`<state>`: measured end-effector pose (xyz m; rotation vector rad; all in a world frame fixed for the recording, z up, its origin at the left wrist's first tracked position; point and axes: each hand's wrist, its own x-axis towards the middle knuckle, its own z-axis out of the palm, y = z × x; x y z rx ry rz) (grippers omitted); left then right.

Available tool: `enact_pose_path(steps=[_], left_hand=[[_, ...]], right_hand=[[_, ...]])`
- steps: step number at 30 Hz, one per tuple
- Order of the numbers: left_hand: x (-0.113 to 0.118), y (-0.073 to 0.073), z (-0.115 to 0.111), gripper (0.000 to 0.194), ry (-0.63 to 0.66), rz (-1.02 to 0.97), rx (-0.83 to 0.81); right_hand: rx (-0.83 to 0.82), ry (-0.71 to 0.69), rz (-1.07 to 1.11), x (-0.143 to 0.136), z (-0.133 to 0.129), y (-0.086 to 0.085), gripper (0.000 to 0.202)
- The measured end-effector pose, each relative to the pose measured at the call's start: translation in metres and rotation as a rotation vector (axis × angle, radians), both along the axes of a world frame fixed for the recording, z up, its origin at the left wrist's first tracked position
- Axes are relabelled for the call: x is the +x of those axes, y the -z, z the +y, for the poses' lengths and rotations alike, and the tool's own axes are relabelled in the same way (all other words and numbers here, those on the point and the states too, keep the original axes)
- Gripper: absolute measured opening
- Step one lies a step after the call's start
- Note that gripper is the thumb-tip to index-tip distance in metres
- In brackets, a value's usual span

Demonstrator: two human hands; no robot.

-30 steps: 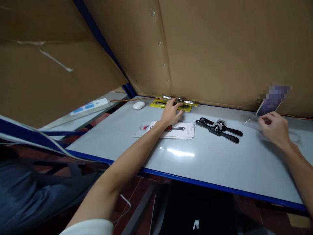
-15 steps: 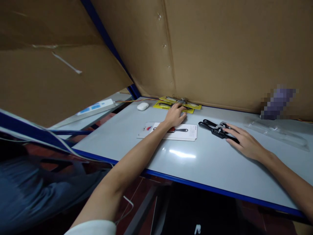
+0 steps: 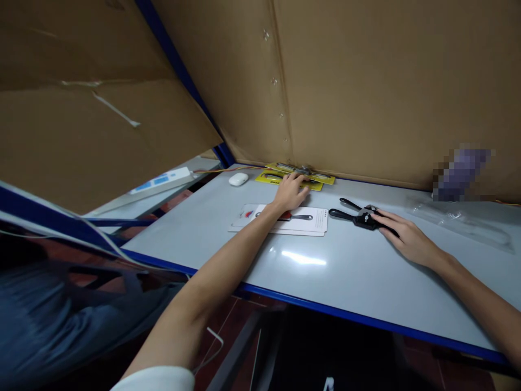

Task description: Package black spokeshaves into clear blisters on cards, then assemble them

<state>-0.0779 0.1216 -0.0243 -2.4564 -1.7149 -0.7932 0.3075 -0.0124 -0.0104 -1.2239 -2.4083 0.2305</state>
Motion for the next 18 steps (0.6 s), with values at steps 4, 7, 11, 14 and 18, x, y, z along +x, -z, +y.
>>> enact_pose_path(steps=[4,7,11,14,18], left_hand=[[-0.003,-0.005,0.000,0.042,-0.100,-0.006,0.031],[-0.005,-0.006,-0.002,0.045,-0.176,0.038,0.009],[-0.005,-0.005,-0.001,0.053,-0.216,0.098,-0.109],[-0.003,-0.006,0.000,0.057,-0.221,0.144,-0.160],[-0.003,-0.009,0.001,0.058,-0.236,0.191,-0.172]], right_hand=[[0.055,0.030,-0.027,0.001,0.008,0.003,0.048],[0.091,0.067,-0.021,0.002,0.014,0.005,0.047],[0.098,0.091,-0.023,0.004,0.015,0.008,0.048],[0.084,0.100,-0.037,0.006,0.016,0.011,0.048],[0.088,0.119,-0.032,0.003,0.021,0.006,0.045]])
